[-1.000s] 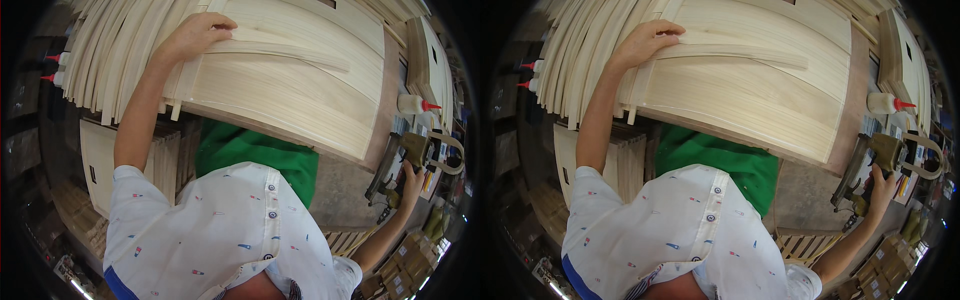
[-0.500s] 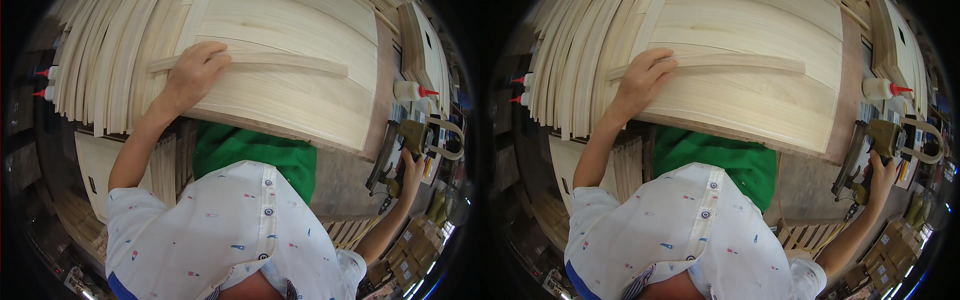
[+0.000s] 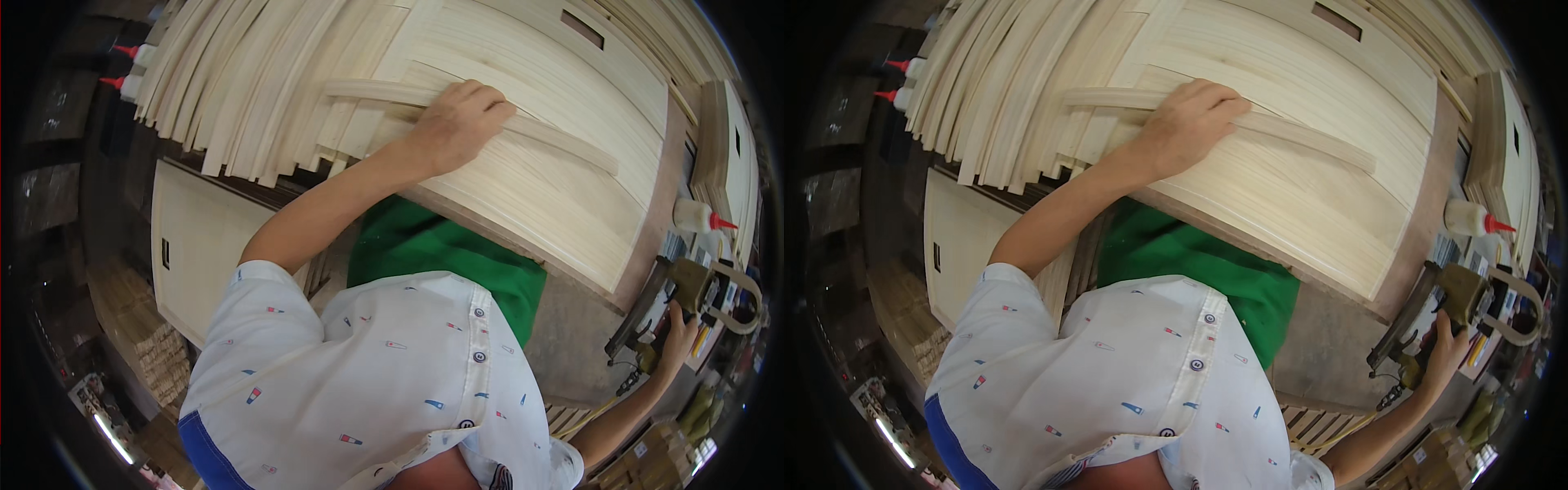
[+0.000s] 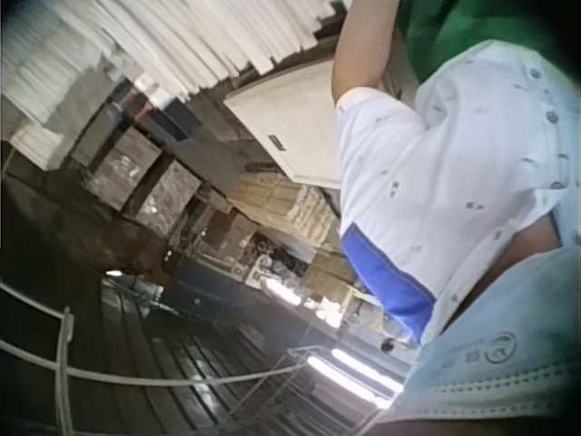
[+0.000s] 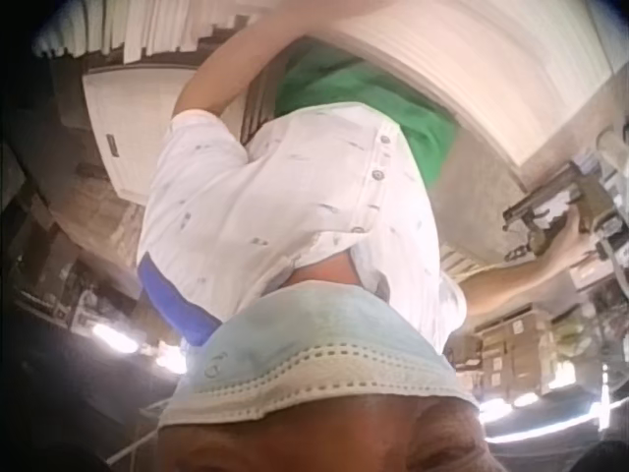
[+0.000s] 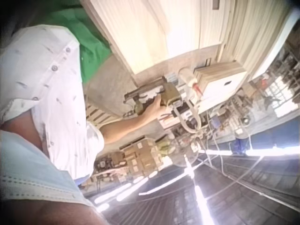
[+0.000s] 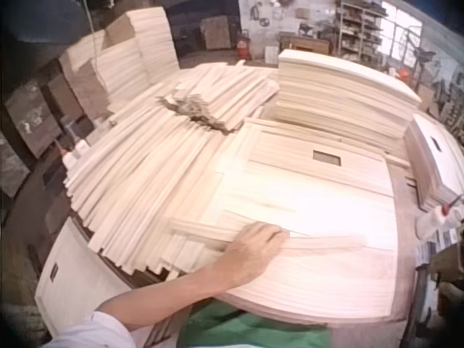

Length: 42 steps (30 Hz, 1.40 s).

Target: Assembling wooden panels by applying glue and using a nail gun to secure wooden strips.

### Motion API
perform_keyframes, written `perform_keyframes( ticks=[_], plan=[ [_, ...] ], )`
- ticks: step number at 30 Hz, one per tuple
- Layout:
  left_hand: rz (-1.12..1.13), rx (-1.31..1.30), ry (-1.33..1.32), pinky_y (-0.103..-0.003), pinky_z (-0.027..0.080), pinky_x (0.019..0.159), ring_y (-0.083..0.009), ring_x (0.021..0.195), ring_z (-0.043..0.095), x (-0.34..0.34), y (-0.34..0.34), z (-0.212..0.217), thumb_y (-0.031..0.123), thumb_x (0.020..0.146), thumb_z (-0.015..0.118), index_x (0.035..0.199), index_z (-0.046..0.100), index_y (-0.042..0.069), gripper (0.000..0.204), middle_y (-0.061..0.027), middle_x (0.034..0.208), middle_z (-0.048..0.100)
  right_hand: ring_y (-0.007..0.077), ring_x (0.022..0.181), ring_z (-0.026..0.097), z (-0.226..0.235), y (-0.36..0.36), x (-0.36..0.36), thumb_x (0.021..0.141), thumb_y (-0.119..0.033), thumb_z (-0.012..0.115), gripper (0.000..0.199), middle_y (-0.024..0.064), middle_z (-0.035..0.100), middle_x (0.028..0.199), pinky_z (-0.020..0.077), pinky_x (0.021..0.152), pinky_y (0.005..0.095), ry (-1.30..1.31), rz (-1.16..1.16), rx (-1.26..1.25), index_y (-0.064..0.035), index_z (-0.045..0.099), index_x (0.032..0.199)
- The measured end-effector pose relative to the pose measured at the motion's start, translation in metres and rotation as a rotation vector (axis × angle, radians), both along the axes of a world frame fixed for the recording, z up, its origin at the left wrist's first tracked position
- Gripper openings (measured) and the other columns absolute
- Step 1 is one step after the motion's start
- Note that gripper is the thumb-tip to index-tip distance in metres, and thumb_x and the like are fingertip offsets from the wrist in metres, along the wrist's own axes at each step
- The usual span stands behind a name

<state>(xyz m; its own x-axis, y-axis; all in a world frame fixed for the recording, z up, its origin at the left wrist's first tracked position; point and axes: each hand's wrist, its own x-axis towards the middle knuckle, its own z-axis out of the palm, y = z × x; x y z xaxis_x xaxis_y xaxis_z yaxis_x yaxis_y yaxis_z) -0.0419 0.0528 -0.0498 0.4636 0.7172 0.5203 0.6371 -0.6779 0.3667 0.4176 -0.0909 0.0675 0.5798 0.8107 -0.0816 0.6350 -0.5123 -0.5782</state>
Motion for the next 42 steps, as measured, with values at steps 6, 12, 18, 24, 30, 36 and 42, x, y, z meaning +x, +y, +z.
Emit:
perform_keyframes(
  ticks=[6,12,18,24,30,36,42],
  plan=[
    [-0.123,0.075,-0.077,-0.036,0.049,0.086,-0.0263,0.097,0.057,0.014,-0.011,0.013,0.009,0.078,0.064,0.104,0.065,0.005,0.026,-0.0074,0.1,0.063,0.01,0.049,0.048,-0.007,0.004,0.015,0.089,-0.023,0.065,0.024,0.0011,0.052,0.061,0.0376,0.046,0.0261,0.083,0.031,-0.027,-0.0013,0.058,0.082],
    [-0.252,0.042,-0.078,-0.033,0.049,0.082,-0.0232,0.092,0.055,0.066,-0.066,0.032,0.009,0.076,0.06,0.098,0.065,0.006,0.022,-0.0046,0.095,0.062,0.0103,0.049,0.049,-0.008,0.006,0.015,0.088,-0.025,0.064,0.025,0.0013,0.053,0.06,0.0374,0.046,0.0257,0.071,0.045,-0.027,-0.0014,0.059,0.08],
    [-0.263,-0.036,-0.146,-0.033,0.048,0.082,-0.0229,0.091,0.053,0.066,-0.079,0.017,0.008,0.076,0.06,0.096,0.066,0.004,0.021,-0.0048,0.094,0.062,0.0097,0.049,0.049,-0.008,0.005,0.018,0.088,-0.025,0.065,0.025,0.001,0.054,0.061,0.0374,0.046,0.0257,0.019,0.028,-0.016,-0.0022,0.06,0.08],
    [-0.243,-0.082,-0.191,-0.032,0.048,0.083,-0.0233,0.092,0.053,0.056,-0.084,0.01,0.007,0.077,0.061,0.098,0.066,0.002,0.022,-0.0058,0.096,0.062,0.0095,0.049,0.049,-0.009,0.004,0.02,0.088,-0.026,0.066,0.025,0.0006,0.053,0.061,0.0374,0.046,0.026,0.014,0.045,-0.011,-0.0025,0.059,0.081],
    [-0.249,-0.098,-0.216,-0.032,0.048,0.084,-0.0237,0.092,0.054,0.054,-0.086,0.007,0.006,0.076,0.063,0.099,0.066,0.002,0.023,-0.0057,0.096,0.063,0.0095,0.049,0.048,-0.009,0.004,0.019,0.088,-0.026,0.066,0.026,0.0006,0.054,0.062,0.0374,0.046,0.0262,-0.014,0.02,-0.025,-0.0025,0.059,0.082],
    [-0.236,-0.104,-0.199,-0.032,0.048,0.083,-0.0233,0.092,0.054,0.053,-0.086,0.006,0.005,0.075,0.064,0.098,0.067,0.002,0.024,-0.0056,0.096,0.064,0.0095,0.049,0.048,-0.01,0.006,0.022,0.088,-0.028,0.066,0.027,0.0008,0.053,0.062,0.0363,0.046,0.026,0.012,0.035,-0.029,-0.0018,0.059,0.082],
    [-0.273,-0.095,-0.197,-0.033,0.048,0.083,-0.0249,0.091,0.056,0.054,-0.083,0.007,0.005,0.076,0.063,0.098,0.066,0.001,0.023,-0.0079,0.094,0.064,0.0088,0.049,0.048,-0.009,-0.002,0.032,0.087,-0.03,0.066,0.027,0.0,0.053,0.061,0.0362,0.046,0.0259,-0.029,0.049,-0.065,-0.0034,0.061,0.083]
  ],
)
